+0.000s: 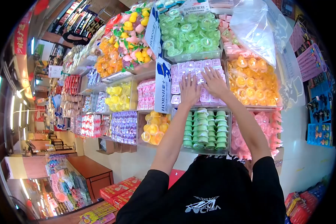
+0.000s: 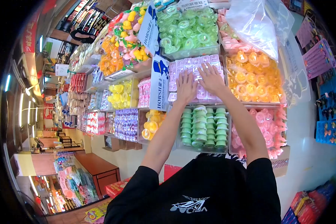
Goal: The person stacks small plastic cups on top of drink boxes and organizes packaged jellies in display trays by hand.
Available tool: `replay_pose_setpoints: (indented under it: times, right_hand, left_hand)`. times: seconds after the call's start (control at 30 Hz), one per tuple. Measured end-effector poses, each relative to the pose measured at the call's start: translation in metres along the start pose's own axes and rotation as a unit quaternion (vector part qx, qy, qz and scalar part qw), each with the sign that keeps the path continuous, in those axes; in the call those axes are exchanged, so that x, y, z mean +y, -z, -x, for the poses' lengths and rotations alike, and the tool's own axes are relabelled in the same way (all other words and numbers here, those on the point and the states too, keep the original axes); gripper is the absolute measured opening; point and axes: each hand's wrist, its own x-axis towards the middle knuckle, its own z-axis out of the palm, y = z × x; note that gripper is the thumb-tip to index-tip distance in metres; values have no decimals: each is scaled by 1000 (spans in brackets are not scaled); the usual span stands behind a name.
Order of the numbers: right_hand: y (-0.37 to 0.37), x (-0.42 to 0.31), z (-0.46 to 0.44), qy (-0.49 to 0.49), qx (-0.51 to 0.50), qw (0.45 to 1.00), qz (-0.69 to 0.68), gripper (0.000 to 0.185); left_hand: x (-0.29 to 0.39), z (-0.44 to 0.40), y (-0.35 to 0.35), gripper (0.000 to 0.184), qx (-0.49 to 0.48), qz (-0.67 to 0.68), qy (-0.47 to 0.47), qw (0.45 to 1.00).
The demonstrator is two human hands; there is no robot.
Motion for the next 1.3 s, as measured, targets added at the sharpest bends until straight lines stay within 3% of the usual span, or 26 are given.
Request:
replay_pose_setpoints:
  times: [0.47, 1.3]
  right_hand:
    - [-10, -2, -2, 10, -1, 998, 58, 58]
    - [-9, -4, -7, 1, -22, 997, 77, 57]
  left_hand:
    - [-15, -5, -12, 65, 21, -60, -35, 997]
    - [-13, -5, -12, 63, 43, -28, -23, 998]
